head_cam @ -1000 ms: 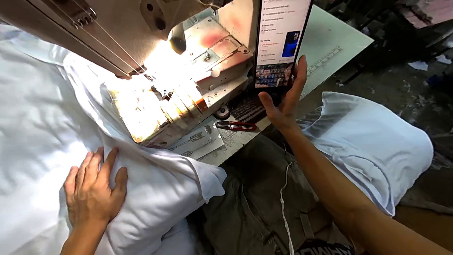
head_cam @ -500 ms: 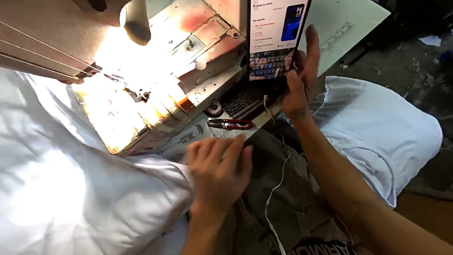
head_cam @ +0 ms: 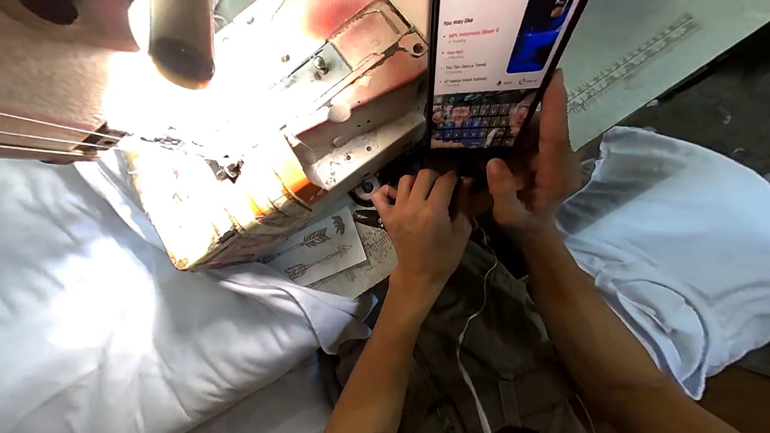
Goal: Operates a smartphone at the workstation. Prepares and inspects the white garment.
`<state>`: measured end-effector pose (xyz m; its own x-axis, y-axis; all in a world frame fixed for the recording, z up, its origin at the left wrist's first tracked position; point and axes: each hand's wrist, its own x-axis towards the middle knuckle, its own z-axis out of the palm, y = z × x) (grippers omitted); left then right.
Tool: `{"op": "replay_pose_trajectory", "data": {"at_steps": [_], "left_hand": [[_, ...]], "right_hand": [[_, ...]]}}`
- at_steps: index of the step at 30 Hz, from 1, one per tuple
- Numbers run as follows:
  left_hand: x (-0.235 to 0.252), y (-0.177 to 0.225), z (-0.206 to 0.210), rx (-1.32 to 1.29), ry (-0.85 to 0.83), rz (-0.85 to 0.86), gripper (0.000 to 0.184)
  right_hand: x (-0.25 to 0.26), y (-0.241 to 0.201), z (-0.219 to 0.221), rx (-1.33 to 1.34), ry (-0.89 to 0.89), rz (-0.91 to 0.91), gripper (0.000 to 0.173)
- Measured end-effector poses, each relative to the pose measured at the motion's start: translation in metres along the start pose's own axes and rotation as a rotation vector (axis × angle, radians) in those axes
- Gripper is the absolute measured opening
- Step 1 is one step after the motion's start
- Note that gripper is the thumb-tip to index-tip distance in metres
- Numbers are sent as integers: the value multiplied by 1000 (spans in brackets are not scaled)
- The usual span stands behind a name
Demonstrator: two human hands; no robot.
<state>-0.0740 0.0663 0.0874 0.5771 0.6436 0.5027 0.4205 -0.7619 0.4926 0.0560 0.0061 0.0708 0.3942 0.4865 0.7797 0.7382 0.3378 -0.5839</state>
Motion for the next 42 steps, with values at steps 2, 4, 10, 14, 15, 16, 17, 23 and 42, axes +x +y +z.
{"op": "replay_pose_trajectory", "data": {"at_steps": [2,4,10,14,15,16,17,23,42], "left_hand": [[-1,0,1,8,10,5,14],[0,0,2,34,30,25,13],[-2,-2,5,35,34,19,11],[-5,-2,5,-76,123,-77,44],[-6,-1,4,-90,128,-90,61],[-6,-1,3,-92,109,-98,78],[-5,-1,3,-87,96,-98,88],[2,-5,3,-98,43,-41,81],[2,-5,2,-91,-7,-61,84]], "right_hand": [[-1,0,1,-3,-5,5,69],[0,4,1,-7,0,-6,67],[-2,7,2,-18,40,-7,62],[-2,5,3,-4,24,-3,62],[-3,4,2,-5,24,1,62],[-3,4,2,-7,23,2,62],[-4,4,2,-15,25,1,63],[-5,5,4,-66,31,3,70],[48,-35,3,-800,87,-170,72]]}}
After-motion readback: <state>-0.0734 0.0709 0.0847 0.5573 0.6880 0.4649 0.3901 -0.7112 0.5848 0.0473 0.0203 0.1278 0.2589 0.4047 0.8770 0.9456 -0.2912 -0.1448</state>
